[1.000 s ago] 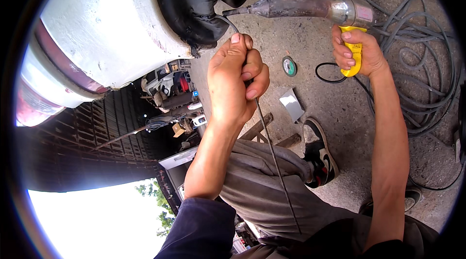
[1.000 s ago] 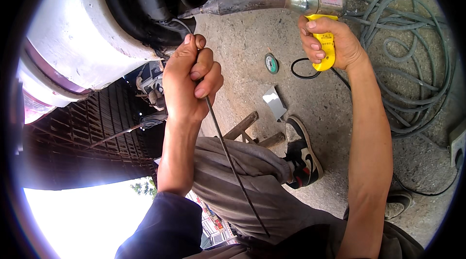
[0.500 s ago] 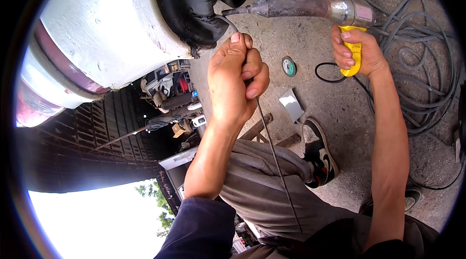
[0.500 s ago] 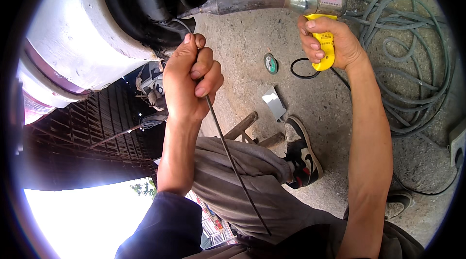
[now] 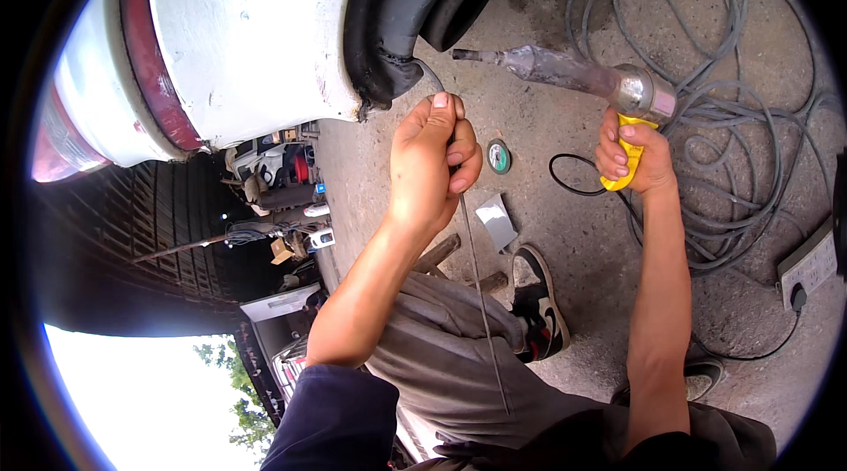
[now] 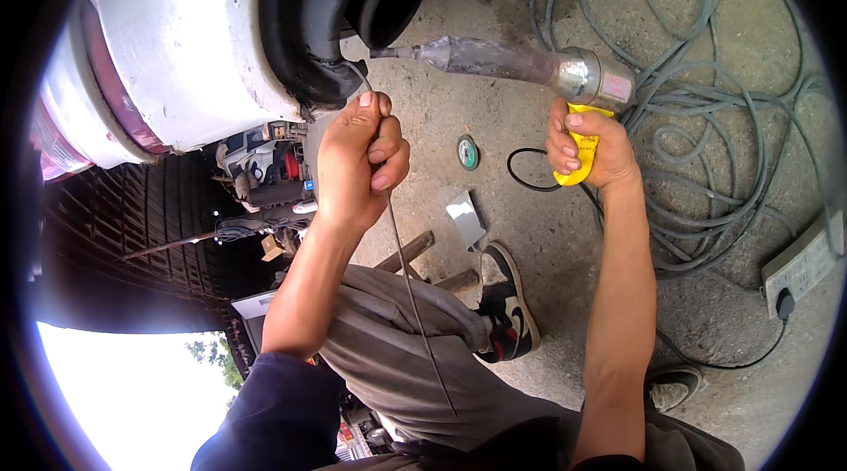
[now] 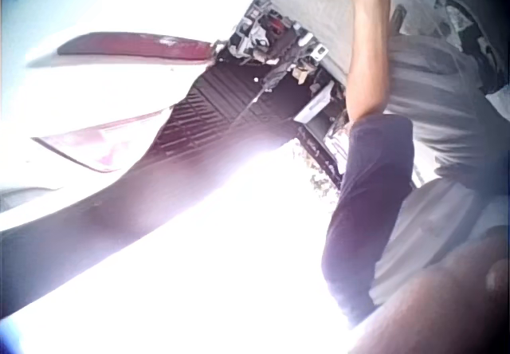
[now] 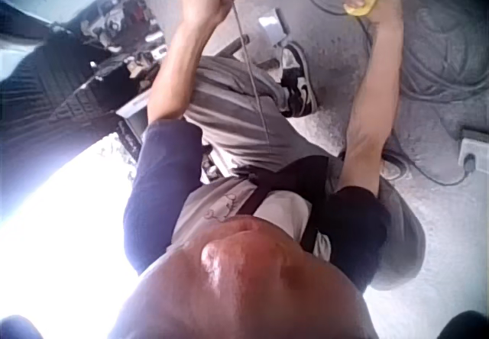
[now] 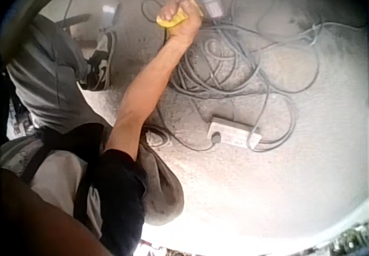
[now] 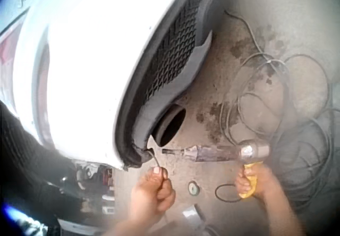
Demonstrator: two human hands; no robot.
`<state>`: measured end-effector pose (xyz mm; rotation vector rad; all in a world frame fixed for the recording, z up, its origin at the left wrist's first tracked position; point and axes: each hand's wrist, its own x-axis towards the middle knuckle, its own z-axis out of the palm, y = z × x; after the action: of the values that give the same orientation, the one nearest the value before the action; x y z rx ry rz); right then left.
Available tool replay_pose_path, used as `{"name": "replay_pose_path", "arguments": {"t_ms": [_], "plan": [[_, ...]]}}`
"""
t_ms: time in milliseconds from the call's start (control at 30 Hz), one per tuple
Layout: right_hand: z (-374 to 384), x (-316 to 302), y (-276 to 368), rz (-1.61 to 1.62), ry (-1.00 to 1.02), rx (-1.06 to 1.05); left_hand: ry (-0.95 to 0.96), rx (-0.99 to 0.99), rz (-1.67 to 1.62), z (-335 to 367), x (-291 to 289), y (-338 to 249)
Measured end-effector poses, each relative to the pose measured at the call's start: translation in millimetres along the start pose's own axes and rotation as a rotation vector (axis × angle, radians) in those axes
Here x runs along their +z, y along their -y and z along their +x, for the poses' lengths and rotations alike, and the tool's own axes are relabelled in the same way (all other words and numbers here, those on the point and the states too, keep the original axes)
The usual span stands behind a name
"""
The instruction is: The person uses a heat gun and a metal rod to repair a damaged section of a white car's rear bumper. They apply heat to the plastic and use the rod to push and shape the material, working on the lower edge near the taillight.
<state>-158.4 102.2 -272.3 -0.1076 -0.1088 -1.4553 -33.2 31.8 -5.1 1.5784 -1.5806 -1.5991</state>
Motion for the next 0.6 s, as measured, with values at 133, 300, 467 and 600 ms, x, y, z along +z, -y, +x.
{"name": "replay_pose_path", "arguments": {"t_ms": [133, 300, 467, 600], "plan": [[-25, 1, 12, 0.025, 0.024, -0.148, 0.023, -0.003, -0.003, 7, -4, 0], [-60, 21, 66, -0.153, -0.017, -0.262, 0.116, -0.010, -0.082, 10, -19, 10], [-100, 66, 115, -0.256, -0.023, -0.413, 0.189, 0.002, -0.141, 15, -24, 19], [-129, 108, 130, -0.333, -0.011, -0.497, 0.255, 0.058, -0.183, 25, -23, 26]]}}
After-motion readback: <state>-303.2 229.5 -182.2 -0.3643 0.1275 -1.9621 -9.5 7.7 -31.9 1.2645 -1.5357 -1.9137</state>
